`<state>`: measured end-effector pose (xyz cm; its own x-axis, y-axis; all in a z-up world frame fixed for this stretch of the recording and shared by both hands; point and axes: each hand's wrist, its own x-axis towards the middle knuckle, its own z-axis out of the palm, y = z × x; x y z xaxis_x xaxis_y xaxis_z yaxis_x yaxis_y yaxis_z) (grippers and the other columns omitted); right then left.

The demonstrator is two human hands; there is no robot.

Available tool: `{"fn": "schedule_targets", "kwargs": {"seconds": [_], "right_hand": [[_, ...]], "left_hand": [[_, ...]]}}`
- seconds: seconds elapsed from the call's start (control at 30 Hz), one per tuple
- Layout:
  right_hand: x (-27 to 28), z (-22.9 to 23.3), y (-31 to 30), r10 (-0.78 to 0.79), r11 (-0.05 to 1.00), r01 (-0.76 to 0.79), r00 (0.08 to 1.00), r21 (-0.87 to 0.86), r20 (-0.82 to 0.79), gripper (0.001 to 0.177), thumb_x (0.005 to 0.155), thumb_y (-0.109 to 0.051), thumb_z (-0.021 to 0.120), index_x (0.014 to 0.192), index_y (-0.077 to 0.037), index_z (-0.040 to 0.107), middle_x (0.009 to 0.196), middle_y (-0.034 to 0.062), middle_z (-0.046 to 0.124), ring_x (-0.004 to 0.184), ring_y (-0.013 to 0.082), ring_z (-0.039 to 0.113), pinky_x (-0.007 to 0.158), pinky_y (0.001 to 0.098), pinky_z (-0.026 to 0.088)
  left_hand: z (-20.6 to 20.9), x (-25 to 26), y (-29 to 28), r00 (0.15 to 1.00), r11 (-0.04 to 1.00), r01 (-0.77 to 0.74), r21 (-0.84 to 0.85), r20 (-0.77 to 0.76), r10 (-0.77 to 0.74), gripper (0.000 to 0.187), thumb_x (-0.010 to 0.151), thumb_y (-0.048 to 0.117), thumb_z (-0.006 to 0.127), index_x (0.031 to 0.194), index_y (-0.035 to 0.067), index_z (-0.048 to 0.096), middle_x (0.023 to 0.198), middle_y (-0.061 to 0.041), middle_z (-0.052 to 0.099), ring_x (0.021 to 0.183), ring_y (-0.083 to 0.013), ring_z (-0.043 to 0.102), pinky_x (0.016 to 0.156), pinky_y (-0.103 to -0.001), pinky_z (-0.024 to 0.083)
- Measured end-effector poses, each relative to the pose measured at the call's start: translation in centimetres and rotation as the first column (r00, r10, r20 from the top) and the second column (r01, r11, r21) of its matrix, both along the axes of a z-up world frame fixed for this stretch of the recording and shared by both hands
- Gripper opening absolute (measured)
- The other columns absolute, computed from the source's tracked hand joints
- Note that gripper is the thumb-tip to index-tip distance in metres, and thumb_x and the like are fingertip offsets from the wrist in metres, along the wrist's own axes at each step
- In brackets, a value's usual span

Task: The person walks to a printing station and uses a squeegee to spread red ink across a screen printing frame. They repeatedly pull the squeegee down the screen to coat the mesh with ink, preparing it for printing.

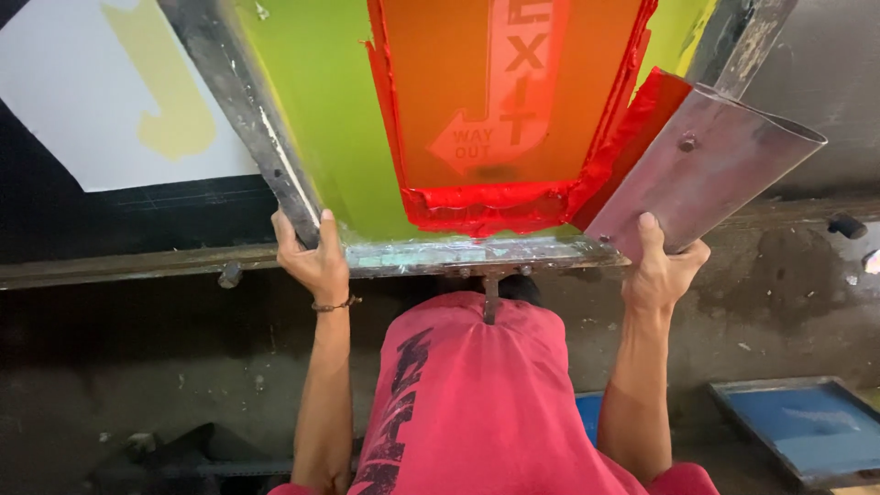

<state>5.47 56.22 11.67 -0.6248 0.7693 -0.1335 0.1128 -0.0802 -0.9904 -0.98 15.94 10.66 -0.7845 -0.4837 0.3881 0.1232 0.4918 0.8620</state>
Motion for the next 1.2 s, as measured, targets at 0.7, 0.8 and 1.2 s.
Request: {"fn": "schedule_targets", "kwargs": {"seconds": [0.7,0.8,1.2], "right_hand": [[-1.2,2.9,-1.5,0.120,0.979,-0.080,0.970,0.188,-0.213,0.029,0.088,-0.002,0.089,0.073,-0.005,0.064,0.061,0.0056,0.055,0.056,0.0049,0.047,0.059,0.0218,0.043],[0.0,0.0,-0.4,0.004,0.998,-0.008,0.998,0.056,0.070,0.063,0.081,-0.039,0.086,0.110,-0.006,0.041,0.109,0.0109,0.055,0.095,0.0171,0.061,0.080,0.0352,0.060],[-5.4,3.2,-7.7,0.253,0.933,-0.254,0.967,0.255,0.040,0.021,0.085,-0.011,0.088,0.075,-0.010,0.070,0.062,-0.0015,0.058,0.062,0.0048,0.044,0.063,0.0253,0.043]], "left_hand": [[-0.4,0.2,-0.3,0.999,0.999,-0.041,-0.009,-0.028,0.040,0.036,0.091,0.008,0.080,0.123,-0.003,0.069,0.102,-0.018,0.067,0.093,-0.0270,0.068,0.086,-0.042,0.051],[-0.7,0.4,-0.6,0.998,0.998,-0.064,0.014,-0.020,0.064,0.040,0.088,0.005,0.081,0.124,-0.008,0.069,0.107,-0.025,0.068,0.103,-0.0286,0.067,0.093,-0.044,0.050],[-4.3,1.1,-6.5,0.987,0.987,-0.130,-0.096,0.085,0.138,0.053,0.088,0.012,0.085,0.126,-0.019,0.065,0.120,-0.045,0.060,0.120,-0.0560,0.056,0.103,-0.056,0.045]]}}
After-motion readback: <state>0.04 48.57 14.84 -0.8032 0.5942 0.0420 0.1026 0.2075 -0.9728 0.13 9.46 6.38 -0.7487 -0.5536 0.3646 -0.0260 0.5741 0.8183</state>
